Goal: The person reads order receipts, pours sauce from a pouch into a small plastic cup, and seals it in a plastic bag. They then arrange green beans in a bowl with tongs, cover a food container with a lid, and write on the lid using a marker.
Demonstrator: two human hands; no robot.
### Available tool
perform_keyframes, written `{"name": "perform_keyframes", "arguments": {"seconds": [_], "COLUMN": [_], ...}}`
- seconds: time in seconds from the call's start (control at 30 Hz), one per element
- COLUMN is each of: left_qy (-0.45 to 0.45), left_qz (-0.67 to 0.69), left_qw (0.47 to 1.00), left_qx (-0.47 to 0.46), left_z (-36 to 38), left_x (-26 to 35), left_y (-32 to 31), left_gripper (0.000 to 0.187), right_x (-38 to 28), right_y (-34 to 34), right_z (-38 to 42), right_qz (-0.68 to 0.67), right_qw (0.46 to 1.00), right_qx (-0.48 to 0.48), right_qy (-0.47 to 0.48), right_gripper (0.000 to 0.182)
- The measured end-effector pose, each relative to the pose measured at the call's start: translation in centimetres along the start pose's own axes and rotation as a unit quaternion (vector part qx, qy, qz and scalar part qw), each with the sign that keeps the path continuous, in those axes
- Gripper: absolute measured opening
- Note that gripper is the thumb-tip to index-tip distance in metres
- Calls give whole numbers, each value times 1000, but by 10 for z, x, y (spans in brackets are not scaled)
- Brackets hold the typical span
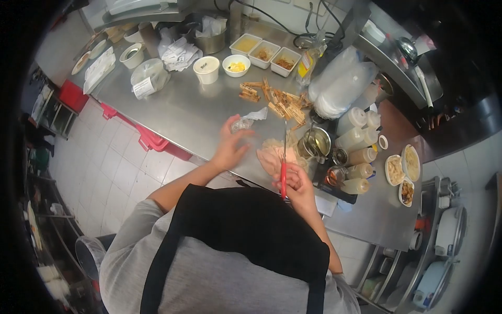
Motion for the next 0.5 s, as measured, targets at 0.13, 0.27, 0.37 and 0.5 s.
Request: {"name": "perform_keyframes", "arguments": {"seconds": [0.13,0.27,0.37,0.5], "left_qy": [12,148,203,205], "left_qz": [-33,278,516,597], "left_qw": [993,926,782,699], "left_qx": [-112,-209,-283,-335], "left_z": [-7,-26,-37,-44], "left_x": [-66,-101,-85,-54], "left_y": [-13,-5,24,72], "left_gripper": [45,42,42,47], "right_x": [30,33,24,-1], "right_y": [3,-7,-16,-42], "right_z": [-2,-8,-13,-13], "right_qz": [37,79,66,81], "right_qw": [998,996,997,989], "right_qx": [40,29,-15,-79], "right_qy": [-34,-26,-43,-90], "right_gripper": [49,49,49,51]}}
Point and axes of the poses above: each hand's wrist, its own z-axis away from the middle knuckle, its own y-axis out of the back of the hand, x = y × z, the point moved 3 cm from there along -z, towards the middle knuckle, and after that the axes turned 10 degrees about -y, right-handed, at the moved point
